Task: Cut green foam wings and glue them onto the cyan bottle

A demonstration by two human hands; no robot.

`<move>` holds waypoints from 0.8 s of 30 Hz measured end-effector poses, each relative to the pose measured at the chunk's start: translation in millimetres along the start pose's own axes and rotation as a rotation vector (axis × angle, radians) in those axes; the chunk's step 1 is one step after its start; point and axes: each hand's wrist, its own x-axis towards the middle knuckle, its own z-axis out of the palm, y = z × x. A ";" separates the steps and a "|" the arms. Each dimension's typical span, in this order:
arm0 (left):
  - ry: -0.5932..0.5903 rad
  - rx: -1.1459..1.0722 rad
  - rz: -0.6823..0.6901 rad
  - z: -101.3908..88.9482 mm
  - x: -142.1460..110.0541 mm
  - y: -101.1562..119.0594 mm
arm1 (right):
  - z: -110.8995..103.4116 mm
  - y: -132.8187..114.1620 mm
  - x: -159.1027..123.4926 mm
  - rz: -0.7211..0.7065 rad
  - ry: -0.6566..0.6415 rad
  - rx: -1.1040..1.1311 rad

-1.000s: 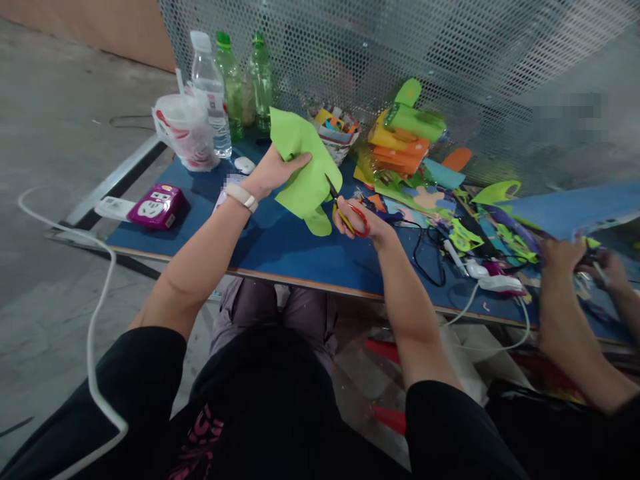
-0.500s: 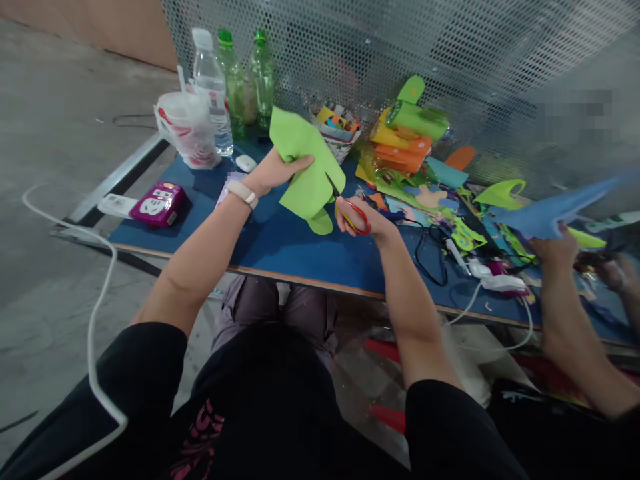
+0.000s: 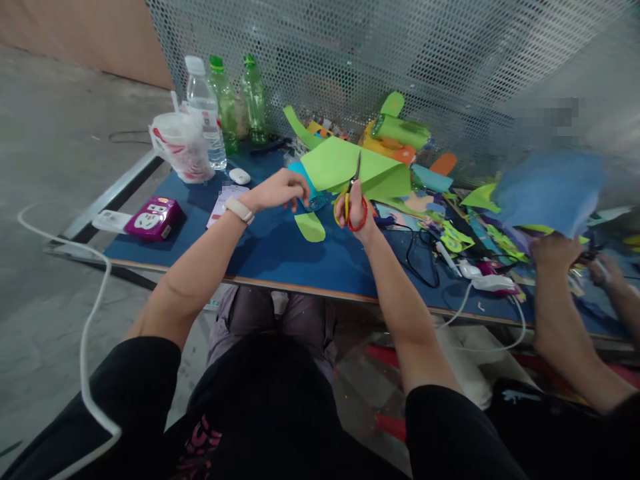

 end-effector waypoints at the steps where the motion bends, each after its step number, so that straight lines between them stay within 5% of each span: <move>1: -0.056 -0.020 0.038 7.0 0.5 -1.8 | 2.7 -0.5 -1.9 -0.040 0.034 0.007; 5: 0.148 -0.263 0.146 46.5 6.1 -12.4 | 12.1 -4.4 -11.3 -0.201 0.084 0.046; 10: 0.399 -0.439 0.265 85.8 12.7 -19.4 | 12.1 -6.0 -14.5 -0.197 0.065 0.011; 24: 0.577 -0.107 0.330 89.3 13.6 -33.7 | 25.0 3.5 -15.7 -0.021 -0.093 -0.203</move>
